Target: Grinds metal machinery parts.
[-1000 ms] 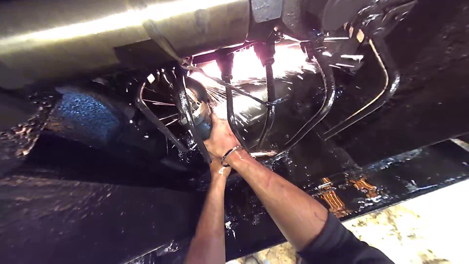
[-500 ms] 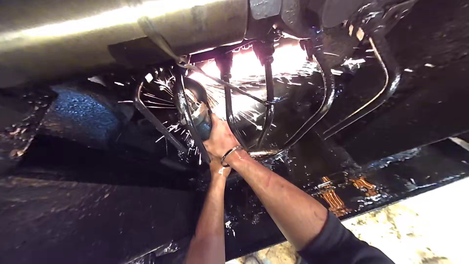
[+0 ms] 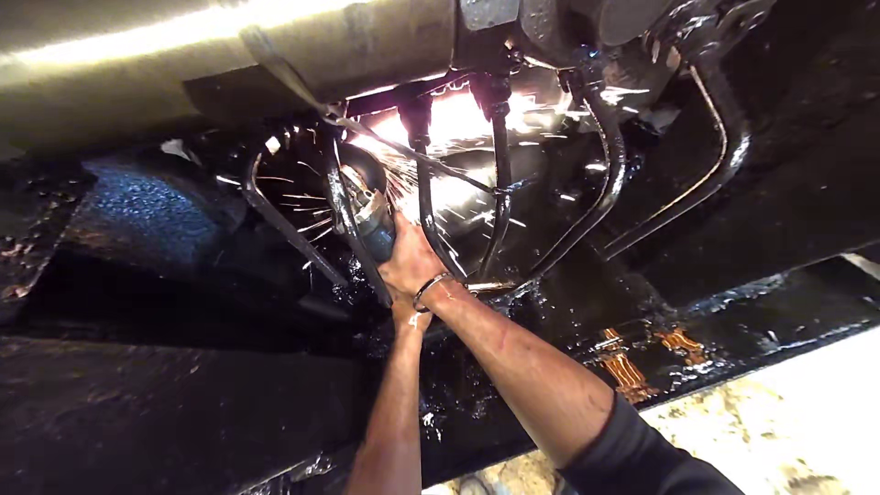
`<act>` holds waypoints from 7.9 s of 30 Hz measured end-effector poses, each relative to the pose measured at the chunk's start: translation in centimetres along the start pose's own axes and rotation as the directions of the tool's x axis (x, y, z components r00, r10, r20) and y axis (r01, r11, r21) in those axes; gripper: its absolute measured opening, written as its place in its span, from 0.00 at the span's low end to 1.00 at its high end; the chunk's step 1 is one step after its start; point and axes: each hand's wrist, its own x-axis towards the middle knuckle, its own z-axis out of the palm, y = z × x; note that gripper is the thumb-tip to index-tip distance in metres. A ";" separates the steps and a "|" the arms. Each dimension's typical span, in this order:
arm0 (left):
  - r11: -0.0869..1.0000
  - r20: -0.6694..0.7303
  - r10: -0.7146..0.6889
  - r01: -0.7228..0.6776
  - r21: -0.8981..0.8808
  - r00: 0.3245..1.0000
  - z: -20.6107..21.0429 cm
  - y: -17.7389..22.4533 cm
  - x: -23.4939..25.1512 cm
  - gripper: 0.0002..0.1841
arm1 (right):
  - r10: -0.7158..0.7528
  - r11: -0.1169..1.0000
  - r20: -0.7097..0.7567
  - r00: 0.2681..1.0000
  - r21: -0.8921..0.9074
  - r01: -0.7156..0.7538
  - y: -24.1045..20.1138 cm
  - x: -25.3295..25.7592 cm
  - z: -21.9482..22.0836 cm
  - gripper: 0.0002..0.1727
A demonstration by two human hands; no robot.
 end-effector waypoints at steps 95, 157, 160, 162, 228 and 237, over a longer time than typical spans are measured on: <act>0.948 -0.044 0.008 -0.022 -0.319 0.999 5.5 3.8 -7.1 0.41 | 0.216 0.961 -0.052 0.975 0.189 -0.203 6.5 -8.6 -7.0 0.49; 0.764 0.237 -0.386 0.453 -0.459 0.891 9.8 6.6 -8.4 0.46 | 0.383 0.877 0.147 0.912 -0.368 -0.310 7.8 -5.2 -6.6 0.44; 0.696 0.199 -0.372 0.414 -0.586 0.907 9.8 6.4 -8.7 0.40 | 0.331 0.873 0.177 0.927 -0.431 -0.229 7.8 -5.2 -6.0 0.51; 0.669 0.208 -0.353 0.401 -0.626 0.912 9.9 5.9 -8.6 0.37 | 0.330 0.849 0.179 0.927 -0.487 -0.208 7.4 -5.2 -5.7 0.55; 0.316 0.277 -0.301 0.369 -0.874 0.913 10.0 6.3 -9.4 0.41 | 0.388 0.723 0.221 0.895 -0.675 -0.146 5.3 -5.8 -6.0 0.63; 0.334 0.332 -0.304 0.426 -0.841 0.893 9.3 6.2 -9.3 0.42 | 0.374 0.723 0.195 0.907 -0.673 -0.154 4.8 -6.0 -5.7 0.64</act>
